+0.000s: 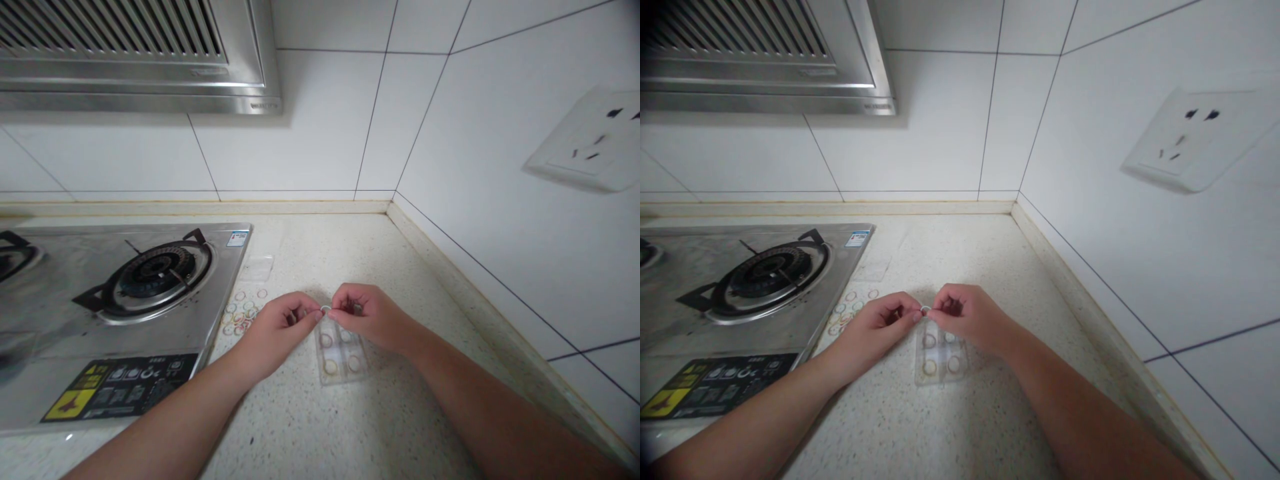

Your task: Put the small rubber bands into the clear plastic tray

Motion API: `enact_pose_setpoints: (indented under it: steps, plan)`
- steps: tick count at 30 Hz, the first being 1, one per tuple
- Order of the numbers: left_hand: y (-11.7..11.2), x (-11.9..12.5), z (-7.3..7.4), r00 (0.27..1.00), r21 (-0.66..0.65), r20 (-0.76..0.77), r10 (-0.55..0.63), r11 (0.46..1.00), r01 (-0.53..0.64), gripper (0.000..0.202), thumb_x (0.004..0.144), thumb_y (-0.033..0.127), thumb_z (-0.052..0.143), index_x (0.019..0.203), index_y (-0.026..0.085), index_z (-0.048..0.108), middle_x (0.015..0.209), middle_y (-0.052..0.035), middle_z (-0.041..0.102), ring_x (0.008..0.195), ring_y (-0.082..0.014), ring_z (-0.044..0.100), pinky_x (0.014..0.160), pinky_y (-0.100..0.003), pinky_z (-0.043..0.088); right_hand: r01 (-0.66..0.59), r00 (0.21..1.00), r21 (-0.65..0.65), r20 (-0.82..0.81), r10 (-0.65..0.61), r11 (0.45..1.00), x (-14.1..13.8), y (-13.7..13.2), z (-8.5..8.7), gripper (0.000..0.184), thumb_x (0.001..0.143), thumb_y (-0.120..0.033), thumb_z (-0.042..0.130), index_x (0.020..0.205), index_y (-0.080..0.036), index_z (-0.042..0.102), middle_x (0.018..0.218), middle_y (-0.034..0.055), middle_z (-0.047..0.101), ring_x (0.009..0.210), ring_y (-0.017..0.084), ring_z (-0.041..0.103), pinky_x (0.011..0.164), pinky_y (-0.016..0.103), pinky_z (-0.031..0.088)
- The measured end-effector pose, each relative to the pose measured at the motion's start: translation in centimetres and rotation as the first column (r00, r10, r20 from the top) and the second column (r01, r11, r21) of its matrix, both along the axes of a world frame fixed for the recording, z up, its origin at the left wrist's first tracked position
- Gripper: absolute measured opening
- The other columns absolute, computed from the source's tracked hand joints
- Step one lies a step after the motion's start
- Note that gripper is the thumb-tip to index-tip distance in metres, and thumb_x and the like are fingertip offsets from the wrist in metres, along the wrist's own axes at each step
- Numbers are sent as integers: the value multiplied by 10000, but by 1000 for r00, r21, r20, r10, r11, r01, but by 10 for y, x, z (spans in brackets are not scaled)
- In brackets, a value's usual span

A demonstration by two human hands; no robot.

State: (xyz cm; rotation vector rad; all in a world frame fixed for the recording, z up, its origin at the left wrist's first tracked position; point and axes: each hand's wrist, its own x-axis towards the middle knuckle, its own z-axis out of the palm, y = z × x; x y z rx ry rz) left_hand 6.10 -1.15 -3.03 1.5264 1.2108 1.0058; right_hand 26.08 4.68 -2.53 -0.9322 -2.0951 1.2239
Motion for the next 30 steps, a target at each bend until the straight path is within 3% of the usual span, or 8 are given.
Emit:
enact_pose_setpoints:
  steps: [18,30]
  plan:
    - [0,-1,-5,998,-16,64,13,1000,-12,254,834,375,695,817,130,629,720,0,567,672,-108,489,624,-234,377,-4,1000,7,14,4,1000,0,0,-1,179,811,-328,676,748,-169,621,611,-32,534,575,88,460,543,230,351]
    - [0,-3,-6,1000,-18,20,2,1000,-1,256,867,390,633,812,140,640,702,-1,535,664,-117,453,618,-245,353,-7,999,-4,37,7,1000,1,0,-2,165,816,-332,658,774,-173,665,628,-20,559,586,95,467,542,234,357]
